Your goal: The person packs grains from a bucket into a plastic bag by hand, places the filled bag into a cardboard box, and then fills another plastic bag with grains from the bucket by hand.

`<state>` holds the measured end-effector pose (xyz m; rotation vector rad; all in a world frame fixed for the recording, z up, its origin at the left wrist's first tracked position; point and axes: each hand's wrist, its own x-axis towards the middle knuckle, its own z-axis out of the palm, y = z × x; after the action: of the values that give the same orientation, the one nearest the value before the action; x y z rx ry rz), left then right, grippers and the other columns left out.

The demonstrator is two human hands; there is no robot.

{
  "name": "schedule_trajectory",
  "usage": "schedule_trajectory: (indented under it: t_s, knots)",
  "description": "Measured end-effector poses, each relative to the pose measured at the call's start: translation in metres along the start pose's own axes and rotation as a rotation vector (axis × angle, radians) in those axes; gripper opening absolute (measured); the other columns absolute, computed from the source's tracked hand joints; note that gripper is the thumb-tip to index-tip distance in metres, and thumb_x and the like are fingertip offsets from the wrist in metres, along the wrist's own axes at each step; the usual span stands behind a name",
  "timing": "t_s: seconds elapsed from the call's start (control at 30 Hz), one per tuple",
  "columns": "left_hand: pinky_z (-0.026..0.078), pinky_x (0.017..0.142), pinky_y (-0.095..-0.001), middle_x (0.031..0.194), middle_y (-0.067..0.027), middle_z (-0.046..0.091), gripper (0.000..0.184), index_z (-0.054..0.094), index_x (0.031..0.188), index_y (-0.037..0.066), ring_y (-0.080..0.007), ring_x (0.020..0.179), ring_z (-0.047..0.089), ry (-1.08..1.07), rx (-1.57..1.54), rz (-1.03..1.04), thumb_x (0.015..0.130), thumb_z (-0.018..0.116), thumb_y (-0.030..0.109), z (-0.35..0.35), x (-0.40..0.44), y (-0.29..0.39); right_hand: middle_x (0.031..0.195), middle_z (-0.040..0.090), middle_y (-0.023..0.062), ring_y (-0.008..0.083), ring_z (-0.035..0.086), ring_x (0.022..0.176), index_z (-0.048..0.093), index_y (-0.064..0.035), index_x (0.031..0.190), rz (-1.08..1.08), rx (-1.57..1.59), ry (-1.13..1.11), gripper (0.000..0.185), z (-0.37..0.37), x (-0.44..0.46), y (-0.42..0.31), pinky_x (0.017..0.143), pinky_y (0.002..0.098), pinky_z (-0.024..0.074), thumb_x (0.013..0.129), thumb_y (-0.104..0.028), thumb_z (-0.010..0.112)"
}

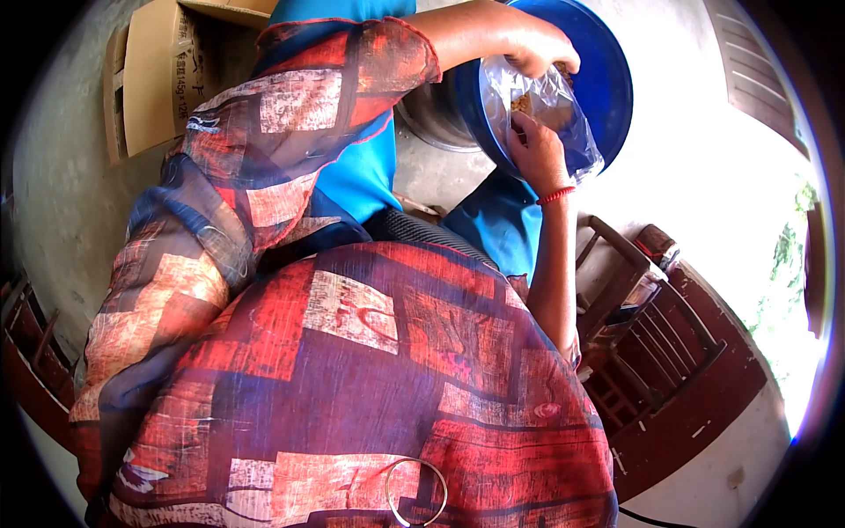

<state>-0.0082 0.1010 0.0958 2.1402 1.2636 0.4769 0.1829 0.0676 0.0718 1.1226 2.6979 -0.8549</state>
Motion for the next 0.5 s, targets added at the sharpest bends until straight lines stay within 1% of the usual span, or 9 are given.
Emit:
schedule_trajectory:
  t_s: [0.07,0.1,0.13,0.2,0.27,0.33,0.4,0.47,0.5]
  knots:
    - [0.043,0.077,-0.0376,0.099,-0.0184,0.057,0.049,0.053,0.107,0.002,-0.0315,0.096,0.053,0.039,-0.056,-0.087,0.059,0.058,-0.002,-0.011,-0.01,0.005,0.076,0.06,0.0165,0.0325,0.058,0.073,0.058,-0.0073,0.088,0.019,-0.009,-0.006,0.019,0.0,0.0,0.001,0.065,0.0383,0.0448,0.077,-0.021,0.05]
    - [0.044,0.076,-0.0367,0.098,-0.019,0.058,0.046,0.054,0.106,0.002,-0.0312,0.094,0.054,0.128,-0.065,-0.099,0.061,0.056,-0.005,-0.008,-0.014,0.004,0.078,0.061,0.0149,0.0327,0.058,0.075,0.06,-0.0097,0.087,0.039,-0.017,-0.012,0.02,0.0,0.0,0.002,0.067,0.0392,0.0448,0.078,-0.024,0.049]
    - [0.044,0.076,-0.0367,0.098,-0.019,0.058,0.046,0.054,0.106,0.002,-0.0312,0.094,0.054,0.131,-0.064,-0.099,0.061,0.056,-0.005,-0.01,-0.015,0.002,0.078,0.061,0.0149,0.0327,0.058,0.075,0.06,-0.0097,0.087,0.037,-0.019,-0.011,0.02,0.0,0.0,0.003,0.067,0.0392,0.0448,0.078,-0.024,0.049]
    - [0.044,0.076,-0.0359,0.096,-0.0198,0.058,0.044,0.055,0.106,0.002,-0.0312,0.093,0.055,0.265,-0.082,0.002,0.062,0.055,-0.005,-0.012,-0.016,-0.003,0.078,0.059,0.0172,0.0348,0.056,0.076,0.059,-0.0094,0.087,0.043,-0.057,-0.012,0.021,0.001,0.0,0.006,0.066,0.0408,0.0441,0.079,-0.025,0.047]
    - [0.045,0.075,-0.0347,0.09,-0.0182,0.06,0.04,0.056,0.105,0.004,-0.0304,0.087,0.058,0.363,-0.111,-0.083,0.065,0.054,-0.002,-0.013,-0.01,-0.004,0.079,0.059,0.0181,0.0356,0.056,0.076,0.059,-0.0092,0.087,0.051,-0.071,0.005,0.022,0.002,-0.001,0.01,0.066,0.0413,0.0438,0.079,-0.025,0.046]
    - [0.046,0.073,-0.0346,0.089,-0.0178,0.06,0.039,0.056,0.104,0.005,-0.0299,0.086,0.058,0.492,-0.215,-0.077,0.066,0.053,-0.002,-0.014,-0.008,-0.006,0.079,0.058,0.019,0.0365,0.055,0.077,0.058,-0.009,0.087,0.06,-0.084,0.019,0.023,0.0,-0.003,0.012,0.066,0.0418,0.0434,0.08,-0.025,0.045]
    - [0.046,0.071,-0.0336,0.088,-0.0186,0.06,0.038,0.056,0.104,0.005,-0.0287,0.082,0.059,0.513,-0.183,-0.074,0.067,0.052,-0.003,-0.014,-0.003,-0.009,0.079,0.058,0.0196,0.0373,0.055,0.076,0.058,-0.009,0.087,0.056,-0.002,0.024,0.023,-0.006,-0.006,0.01,0.067,0.0419,0.0432,0.082,-0.025,0.043]
    - [0.046,0.071,-0.0318,0.085,-0.0191,0.06,0.038,0.057,0.103,0.005,-0.0275,0.078,0.059,0.615,-0.351,0.121,0.066,0.052,-0.002,-0.012,0.004,-0.017,0.081,0.058,0.0196,0.0369,0.055,0.078,0.058,-0.0078,0.089,0.057,0.005,0.004,0.025,-0.016,-0.012,0.005,0.068,0.0413,0.043,0.083,-0.027,0.041]
    - [0.046,0.07,-0.0309,0.084,-0.0179,0.061,0.036,0.057,0.103,0.004,-0.0255,0.076,0.059,0.579,-0.337,0.091,0.067,0.054,0.0,-0.015,0.005,-0.017,0.082,0.058,0.0194,0.0366,0.055,0.079,0.058,-0.0071,0.09,0.064,0.023,0.036,0.027,-0.021,-0.016,0.003,0.069,0.0407,0.043,0.084,-0.027,0.041]
